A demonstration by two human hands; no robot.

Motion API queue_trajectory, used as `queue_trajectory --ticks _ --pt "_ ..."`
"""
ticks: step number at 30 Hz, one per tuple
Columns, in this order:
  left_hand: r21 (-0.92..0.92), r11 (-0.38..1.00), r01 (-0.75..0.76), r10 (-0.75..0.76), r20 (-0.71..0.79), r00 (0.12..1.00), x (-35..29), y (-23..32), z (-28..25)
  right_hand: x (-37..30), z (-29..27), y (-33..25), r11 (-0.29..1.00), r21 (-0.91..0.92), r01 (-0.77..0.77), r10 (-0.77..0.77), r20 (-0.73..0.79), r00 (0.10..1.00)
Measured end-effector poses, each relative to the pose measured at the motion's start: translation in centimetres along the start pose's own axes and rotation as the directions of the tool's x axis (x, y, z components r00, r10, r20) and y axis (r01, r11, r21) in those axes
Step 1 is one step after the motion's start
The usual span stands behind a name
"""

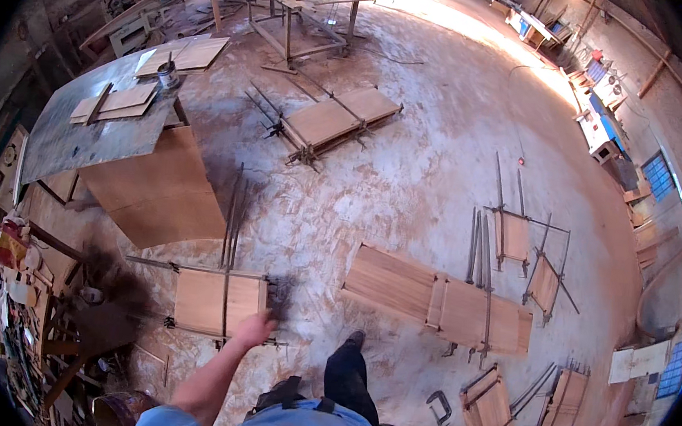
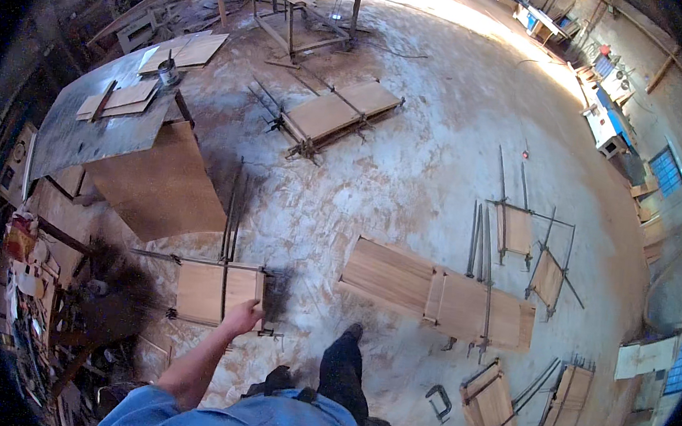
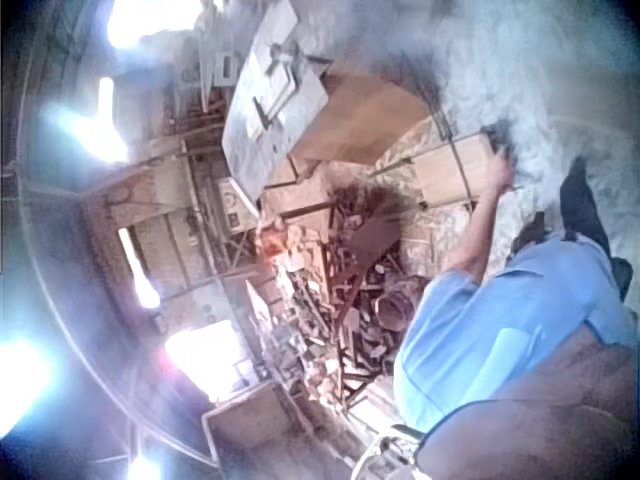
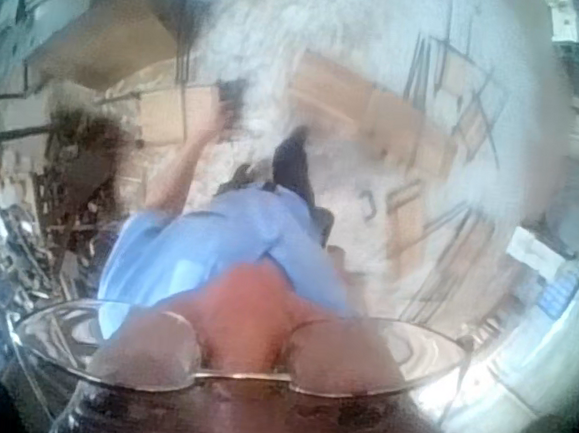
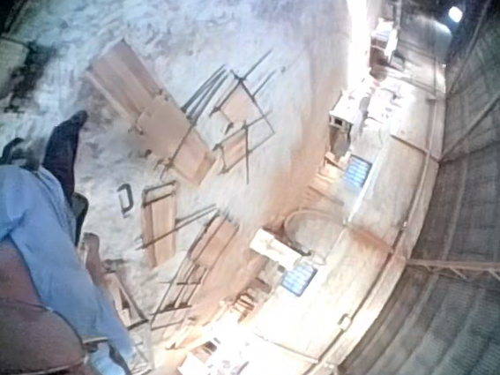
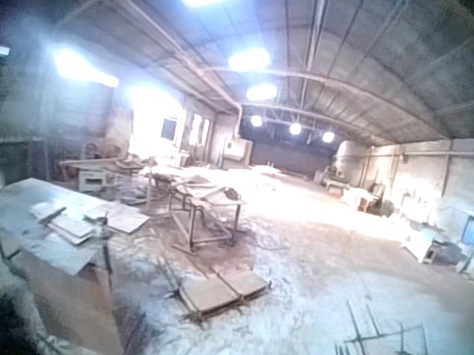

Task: The person assembles a wooden box by applying glue to a wooden strip and attaching it to a plywood panel. They use a hammer to secure the pieces and a metal strap clamp to hold the assembly together while the glue sets.

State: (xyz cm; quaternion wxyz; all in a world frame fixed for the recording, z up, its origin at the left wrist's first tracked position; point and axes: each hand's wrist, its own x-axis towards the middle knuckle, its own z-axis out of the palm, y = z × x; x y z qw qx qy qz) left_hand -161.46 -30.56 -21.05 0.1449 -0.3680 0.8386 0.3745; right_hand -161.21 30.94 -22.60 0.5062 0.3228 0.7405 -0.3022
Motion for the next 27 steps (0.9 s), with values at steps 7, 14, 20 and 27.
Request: queue_trajectory --ticks 7,14,20,27 --pt "-0.069 0.977 -0.204 0.212 0.161 0.964 9.9 12.5 0.9 6.0 -11.5 -19.8 0.966 0.119 0.229 -0.222 -0.071 0.972" --pt "0.129 0.97 0.207 -0.232 0.228 0.945 15.0 2.5 2.1 7.1 -13.9 -38.5 0.87 0.287 0.401 -0.329 -0.268 0.906" --pt "-0.052 0.791 0.61 -0.54 0.41 0.735 18.3 -3.4 1.0 9.1 -12.0 -45.6 0.92 0.277 0.277 -0.205 -0.26 0.944" --pt "0.097 0.992 0.08 -0.091 0.119 0.989 43.7 9.2 -9.8 8.1 -9.2 -55.3 0.869 0.479 -0.125 0.164 -0.039 0.986"
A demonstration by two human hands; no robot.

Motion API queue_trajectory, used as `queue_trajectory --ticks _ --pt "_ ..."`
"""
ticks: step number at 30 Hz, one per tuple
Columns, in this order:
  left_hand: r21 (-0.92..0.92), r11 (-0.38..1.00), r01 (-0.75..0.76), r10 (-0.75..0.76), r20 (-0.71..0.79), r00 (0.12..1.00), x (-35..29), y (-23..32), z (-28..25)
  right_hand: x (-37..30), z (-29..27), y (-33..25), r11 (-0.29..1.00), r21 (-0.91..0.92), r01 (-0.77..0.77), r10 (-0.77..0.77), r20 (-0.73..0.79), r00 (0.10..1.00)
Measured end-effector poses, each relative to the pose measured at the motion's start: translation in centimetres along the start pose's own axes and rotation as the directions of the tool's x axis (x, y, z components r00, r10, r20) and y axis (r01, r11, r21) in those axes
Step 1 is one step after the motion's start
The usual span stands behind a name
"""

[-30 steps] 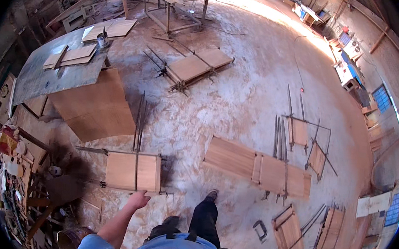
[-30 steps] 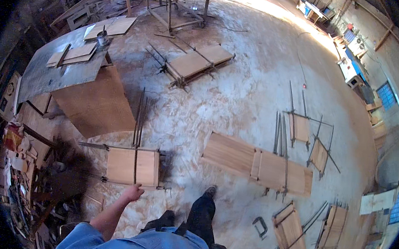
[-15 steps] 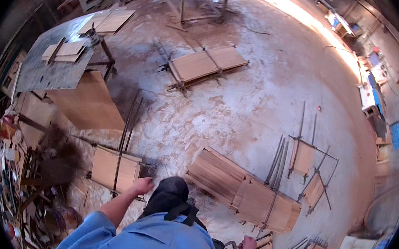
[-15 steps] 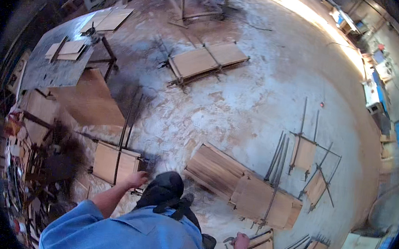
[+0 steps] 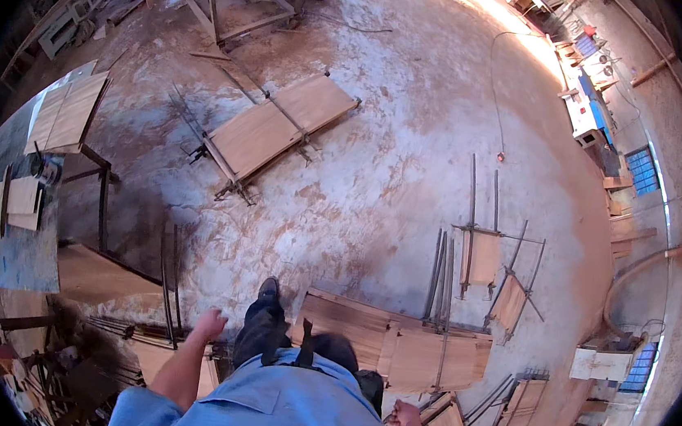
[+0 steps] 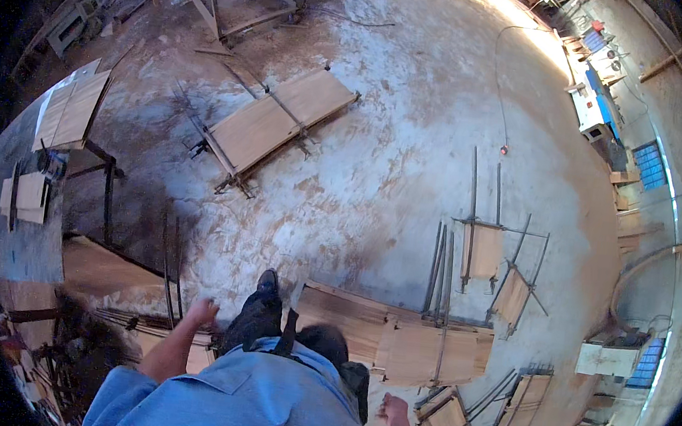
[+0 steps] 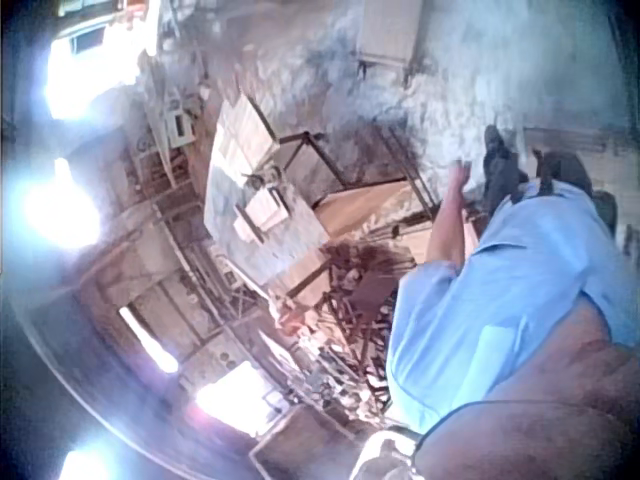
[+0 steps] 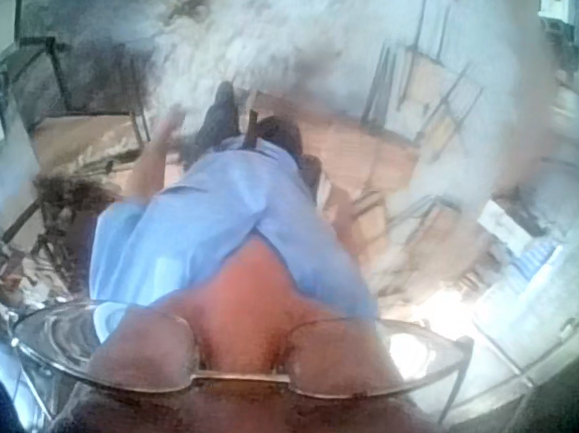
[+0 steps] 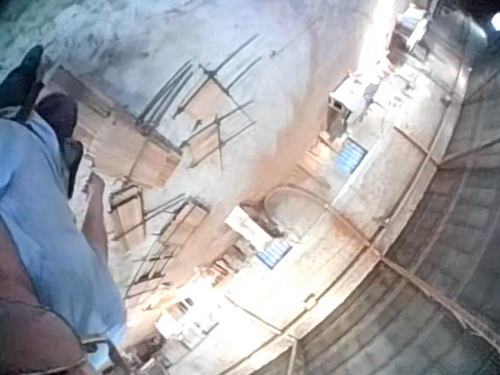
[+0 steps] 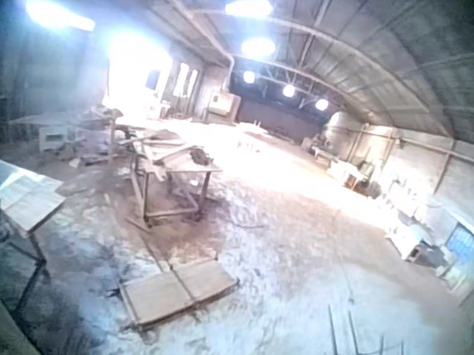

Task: The person assembles a wooden box by applying glue to a wooden strip and attaching it to a plywood panel. They use a hammer to secure the pieces and a metal strap clamp to hold the assembly together while the glue sets.

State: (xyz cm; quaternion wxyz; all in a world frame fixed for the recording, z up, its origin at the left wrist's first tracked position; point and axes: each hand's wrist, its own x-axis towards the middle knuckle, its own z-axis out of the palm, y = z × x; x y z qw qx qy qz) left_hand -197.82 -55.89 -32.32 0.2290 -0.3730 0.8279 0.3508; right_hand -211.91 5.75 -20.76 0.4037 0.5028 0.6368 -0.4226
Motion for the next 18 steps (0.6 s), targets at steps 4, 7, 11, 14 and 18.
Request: queue_trajectory --ticks 4,7,11,14,18 --pt "0.178 0.977 -0.121 0.139 -0.091 0.986 9.4 14.9 -14.9 -4.6 6.7 -12.8 0.97 -0.096 0.223 -0.221 0.029 0.975" --pt "0.037 0.973 -0.229 0.232 -0.123 0.965 15.0 27.5 -21.9 -3.1 8.8 -18.4 0.965 -0.084 0.25 -0.252 -0.007 0.968" --pt "-0.055 0.947 -0.316 0.314 -0.044 0.948 22.6 35.0 -23.4 -1.6 11.9 -24.6 0.984 0.017 0.175 -0.175 -0.007 0.985" --pt "-0.049 0.959 -0.278 0.278 -0.018 0.961 31.6 32.7 -19.0 2.2 12.3 -30.5 0.998 -0.034 0.049 -0.051 -0.032 0.998" --pt "-0.054 0.99 0.127 -0.131 -0.082 0.988 35.3 23.3 -16.5 8.2 12.4 -44.4 0.998 -0.021 0.063 -0.064 -0.04 0.997"
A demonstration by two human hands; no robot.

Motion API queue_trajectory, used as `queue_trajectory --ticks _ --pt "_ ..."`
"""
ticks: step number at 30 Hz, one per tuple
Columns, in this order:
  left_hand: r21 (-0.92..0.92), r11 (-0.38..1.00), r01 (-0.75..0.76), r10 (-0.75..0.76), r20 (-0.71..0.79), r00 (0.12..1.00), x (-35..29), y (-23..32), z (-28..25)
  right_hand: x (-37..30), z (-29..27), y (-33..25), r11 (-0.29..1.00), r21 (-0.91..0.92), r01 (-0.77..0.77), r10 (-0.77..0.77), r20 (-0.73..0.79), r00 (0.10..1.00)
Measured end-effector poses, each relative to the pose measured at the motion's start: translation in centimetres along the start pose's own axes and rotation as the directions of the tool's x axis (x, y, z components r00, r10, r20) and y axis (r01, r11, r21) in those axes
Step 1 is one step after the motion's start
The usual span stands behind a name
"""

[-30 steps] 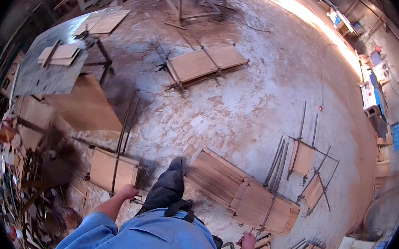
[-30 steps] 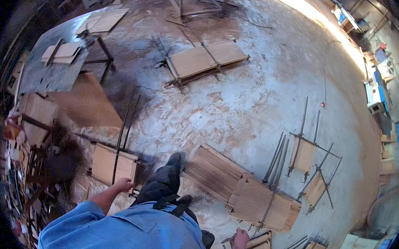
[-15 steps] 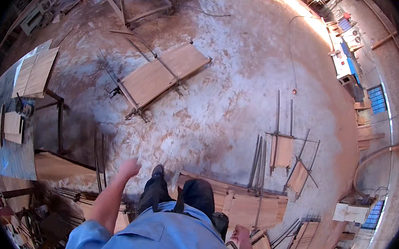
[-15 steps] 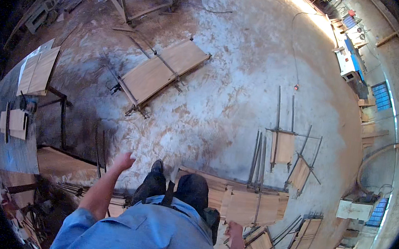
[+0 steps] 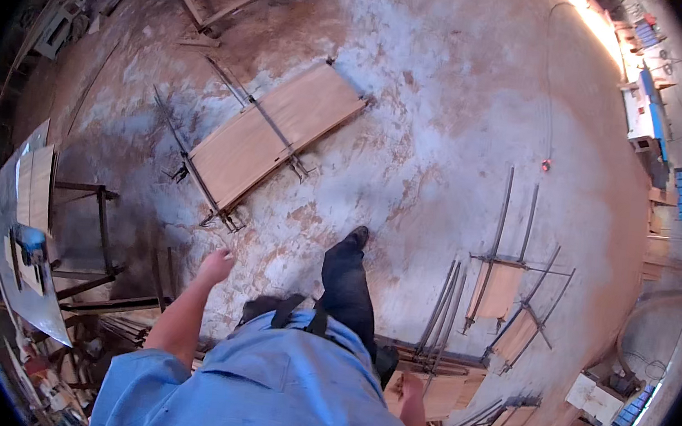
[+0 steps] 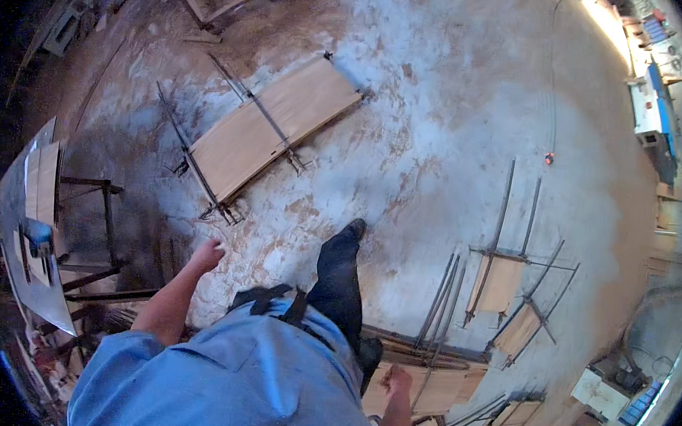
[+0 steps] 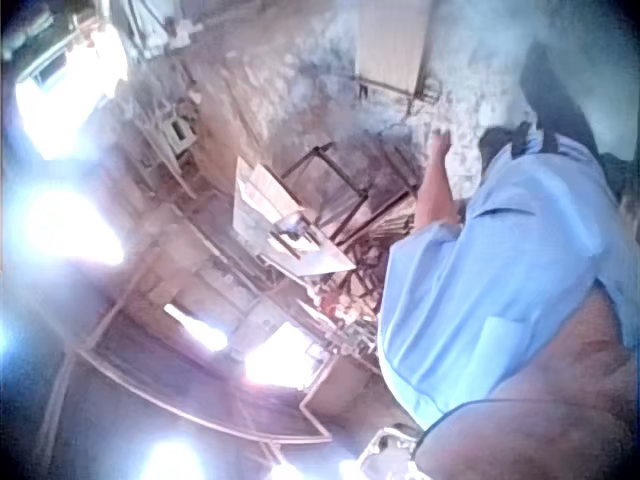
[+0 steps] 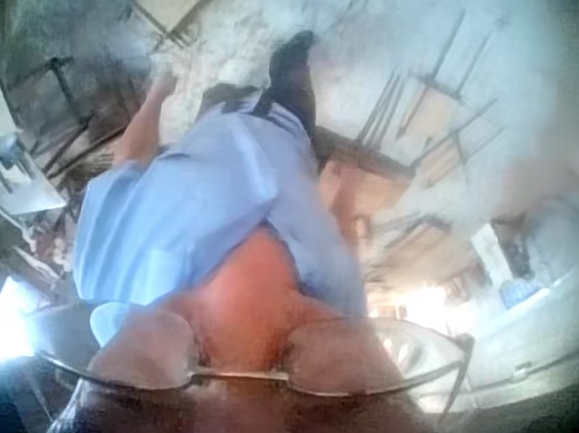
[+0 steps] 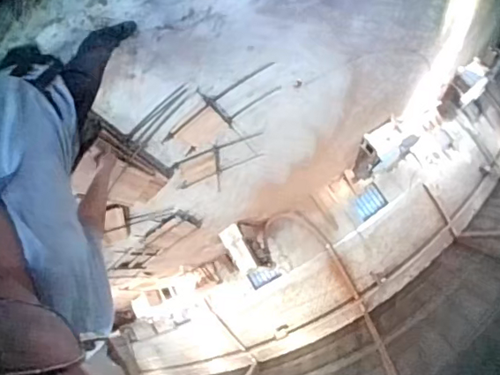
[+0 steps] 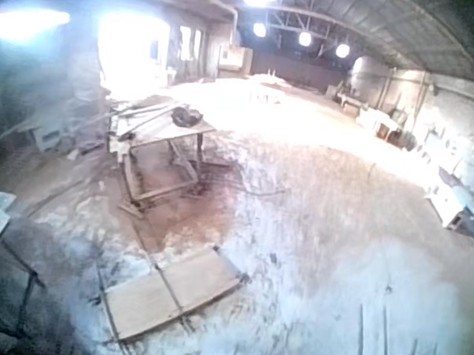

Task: The person assembles a wooden box by applying glue to a wooden strip and attaching it to a plywood panel. They use a hammer to secure the pieces and a metal strap clamp to hold the assembly together while the glue sets.

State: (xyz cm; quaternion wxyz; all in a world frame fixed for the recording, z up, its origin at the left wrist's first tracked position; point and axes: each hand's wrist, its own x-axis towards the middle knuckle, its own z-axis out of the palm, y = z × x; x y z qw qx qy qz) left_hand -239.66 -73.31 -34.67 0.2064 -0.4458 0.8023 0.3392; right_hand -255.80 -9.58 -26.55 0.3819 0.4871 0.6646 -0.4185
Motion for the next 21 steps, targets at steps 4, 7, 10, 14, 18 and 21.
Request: queue_trajectory --ticks 4,7,10,14,18,21 --pt "0.092 0.878 0.47 -0.477 0.252 0.842 -0.6 -0.7 -1.2 -2.0 2.6 -20.5 0.972 -0.025 0.236 -0.236 -0.007 0.972" --pt "-0.195 0.809 0.554 -0.489 0.299 0.82 -0.3 11.1 -4.4 -2.3 4.5 -36.2 0.836 -0.162 0.525 -0.516 0.093 0.851" --pt "-0.465 0.695 0.549 -0.455 0.306 0.836 4.6 22.4 -4.4 -4.4 8.9 -51.4 0.838 -0.051 0.543 -0.528 0.177 0.831" --pt "-0.391 0.75 0.533 -0.388 0.393 0.834 15.4 34.9 -3.0 -0.6 10.7 -65.9 0.789 -0.209 0.578 -0.541 0.208 0.815" --pt "-0.305 0.907 0.29 -0.215 0.255 0.943 29.6 43.5 -1.8 1.4 9.5 -74.5 0.854 -0.294 0.43 -0.421 0.095 0.902" --pt "-0.48 0.853 0.207 -0.163 0.131 0.978 37.1 56.1 -10.7 1.4 9.9 -80.7 0.928 -0.318 0.195 -0.193 0.039 0.98"
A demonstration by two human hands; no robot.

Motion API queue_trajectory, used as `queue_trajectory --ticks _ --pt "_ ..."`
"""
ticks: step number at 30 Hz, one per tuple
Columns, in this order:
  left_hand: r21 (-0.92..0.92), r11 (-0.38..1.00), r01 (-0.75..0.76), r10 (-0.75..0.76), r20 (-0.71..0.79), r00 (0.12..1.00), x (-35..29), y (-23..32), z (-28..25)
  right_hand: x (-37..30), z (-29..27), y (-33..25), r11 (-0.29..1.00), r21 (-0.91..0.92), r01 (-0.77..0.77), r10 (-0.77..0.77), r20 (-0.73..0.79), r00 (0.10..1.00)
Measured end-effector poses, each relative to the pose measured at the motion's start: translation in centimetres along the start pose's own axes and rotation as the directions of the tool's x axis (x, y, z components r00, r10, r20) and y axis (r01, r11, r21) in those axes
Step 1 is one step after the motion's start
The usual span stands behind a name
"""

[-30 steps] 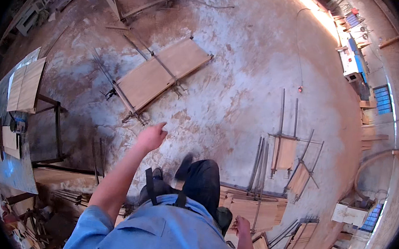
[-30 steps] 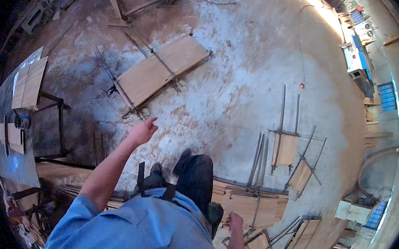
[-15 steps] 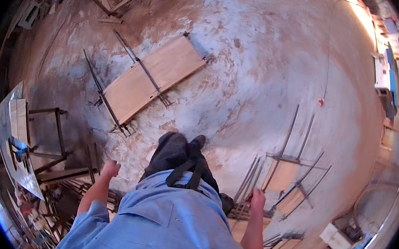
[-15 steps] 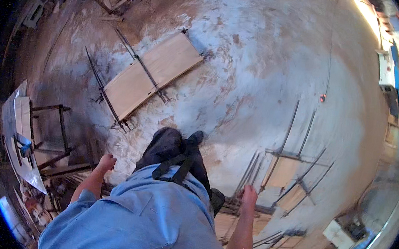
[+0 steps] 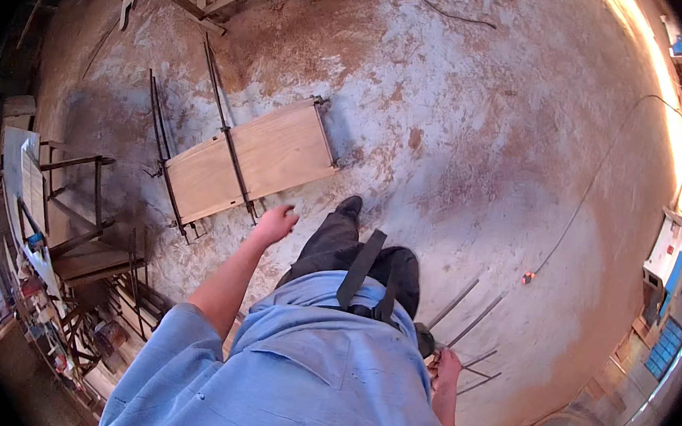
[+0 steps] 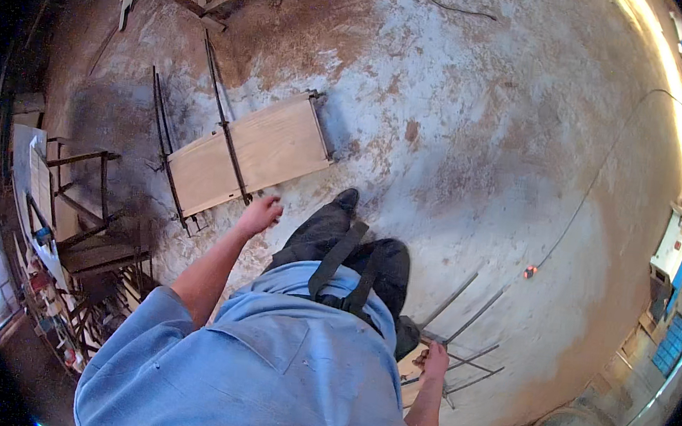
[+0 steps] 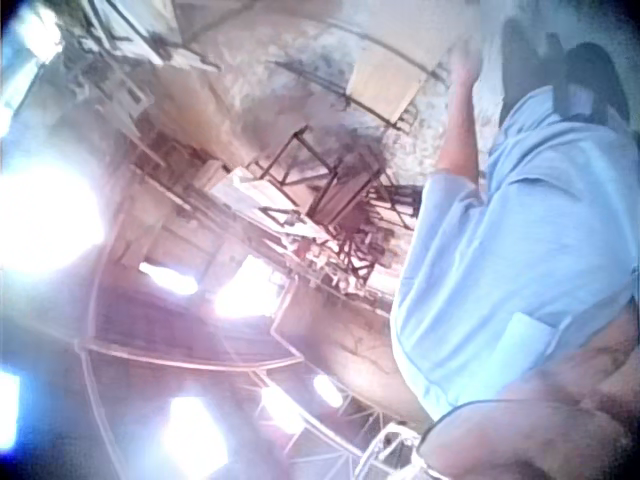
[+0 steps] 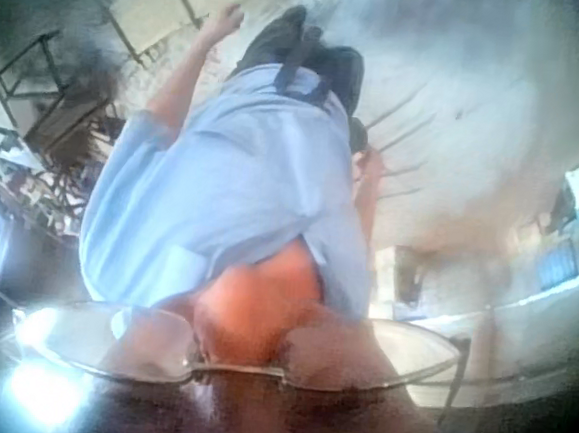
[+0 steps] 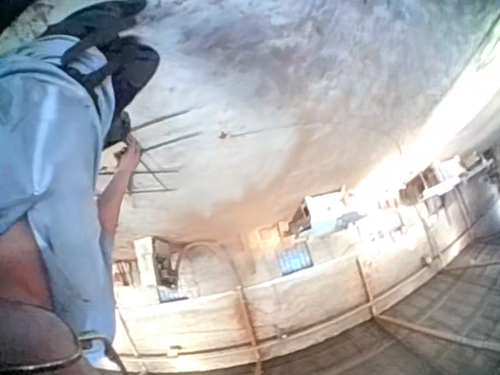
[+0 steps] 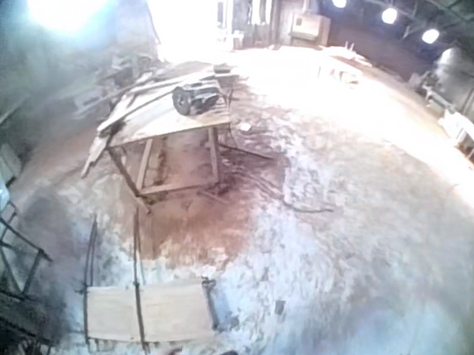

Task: The person assembles a wooden box by applying glue to a wooden strip and attaching it to a plywood panel. They use a hammer to secure the pieces and a metal strap clamp to hold the assembly together while the glue sets.

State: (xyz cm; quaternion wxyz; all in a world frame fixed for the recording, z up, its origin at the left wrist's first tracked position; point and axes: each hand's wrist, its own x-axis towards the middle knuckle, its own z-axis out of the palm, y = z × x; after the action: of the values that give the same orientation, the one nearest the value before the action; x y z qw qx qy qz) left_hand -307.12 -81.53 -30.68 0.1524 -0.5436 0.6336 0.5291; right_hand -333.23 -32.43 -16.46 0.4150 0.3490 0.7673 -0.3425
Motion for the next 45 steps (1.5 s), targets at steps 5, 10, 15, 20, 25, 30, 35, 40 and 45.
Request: queue_trajectory --ticks 5,10,15,20,25,30,35,40,45 --pt "-0.254 0.967 -0.021 -0.005 -0.102 0.995 7.0 17.4 -2.6 6.7 -3.5 -12.3 0.89 -0.363 0.277 -0.211 0.212 0.954" --pt "-0.327 0.94 0.092 -0.18 -0.247 0.952 14.6 19.5 -1.3 16.0 -4.1 -35.4 0.962 -0.248 0.11 -0.078 0.134 0.988" --pt "-0.489 0.759 0.43 -0.488 0.01 0.873 14.2 26.8 5.3 20.9 1.7 -65.5 0.897 -0.079 0.435 -0.414 0.194 0.889" --pt "-0.462 0.782 0.418 -0.471 0.001 0.882 19.6 38.8 9.6 20.4 9.7 -92.1 0.737 -0.132 0.663 -0.593 0.347 0.727" --pt "-0.225 0.906 0.359 -0.423 -0.424 0.801 32.4 47.1 8.3 21.7 13.8 -105.3 0.546 -0.415 0.728 -0.536 0.495 0.684" --pt "-0.246 0.953 0.177 -0.25 -0.308 0.918 43.6 67.2 -2.9 28.1 13.9 -114.2 0.561 -0.68 0.472 -0.281 0.38 0.881" --pt "-0.422 0.903 -0.077 -0.196 -0.564 0.802 49.7 82.4 -11.1 34.0 18.9 -129.6 0.44 -0.753 0.489 -0.25 0.421 0.872" --pt "-0.581 0.796 0.169 -0.504 -0.483 0.716 56.9 83.4 -7.6 43.2 27.9 -153.5 0.416 -0.628 0.658 -0.314 0.58 0.752" --pt "-0.781 0.479 0.401 -0.829 -0.252 0.499 58.1 90.1 -1.7 33.0 42.4 -169.4 0.482 -0.566 0.669 -0.335 0.586 0.737"
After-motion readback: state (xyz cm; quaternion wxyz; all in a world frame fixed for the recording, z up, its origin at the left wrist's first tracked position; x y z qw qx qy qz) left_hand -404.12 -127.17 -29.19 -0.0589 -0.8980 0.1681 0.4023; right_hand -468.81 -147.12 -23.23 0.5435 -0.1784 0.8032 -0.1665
